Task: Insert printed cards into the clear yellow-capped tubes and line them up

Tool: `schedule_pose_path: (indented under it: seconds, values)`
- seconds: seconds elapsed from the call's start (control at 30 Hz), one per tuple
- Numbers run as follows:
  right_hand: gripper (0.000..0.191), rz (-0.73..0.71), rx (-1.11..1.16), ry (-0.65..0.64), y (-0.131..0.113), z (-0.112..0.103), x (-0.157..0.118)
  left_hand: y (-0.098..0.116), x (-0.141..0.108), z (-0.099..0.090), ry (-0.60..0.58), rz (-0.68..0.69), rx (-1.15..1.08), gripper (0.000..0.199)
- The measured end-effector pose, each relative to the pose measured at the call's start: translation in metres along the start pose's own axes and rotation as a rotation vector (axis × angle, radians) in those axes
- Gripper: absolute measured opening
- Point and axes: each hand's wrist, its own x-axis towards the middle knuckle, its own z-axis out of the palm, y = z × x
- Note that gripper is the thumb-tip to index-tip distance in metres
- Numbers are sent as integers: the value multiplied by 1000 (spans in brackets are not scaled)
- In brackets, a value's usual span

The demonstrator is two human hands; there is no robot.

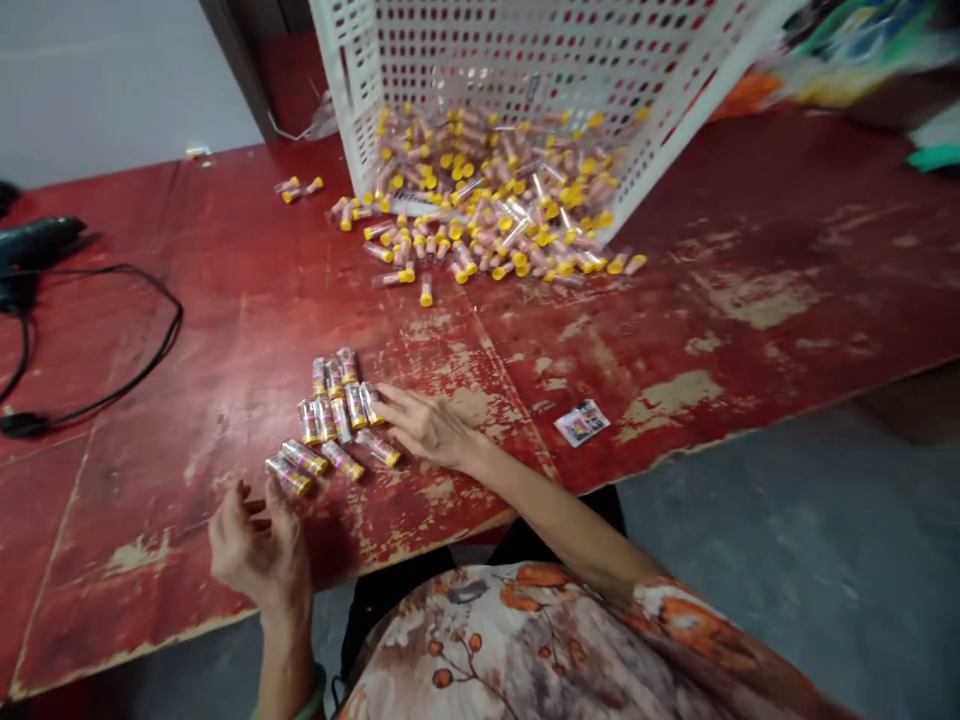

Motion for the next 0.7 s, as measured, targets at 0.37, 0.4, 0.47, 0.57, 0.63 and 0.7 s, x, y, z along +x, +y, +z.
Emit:
schedule_pose_path:
  seconds: [0.37, 0.4, 0.47, 0.57, 0.63, 0.7]
  values:
    - [27, 448, 128, 135, 130, -136, -168, 157, -90, 32, -850, 82, -765, 24]
    - [23, 484, 202, 164, 133, -134, -169, 164, -97, 40, -934, -10, -843, 27]
    - [20, 547, 293, 227, 131, -128, -168, 177, -108, 51, -1095, -235, -1004, 36]
    - [31, 641, 428, 303, 115, -119, -170, 193, -120, 55, -1287, -527, -1152, 49]
    - [38, 685, 535, 318, 100, -115, -174, 202, -123, 52, -1380, -597, -1202, 54]
    - [41, 731, 690, 318, 84, -115, -175, 210, -122, 49, -1450, -572, -1244, 53]
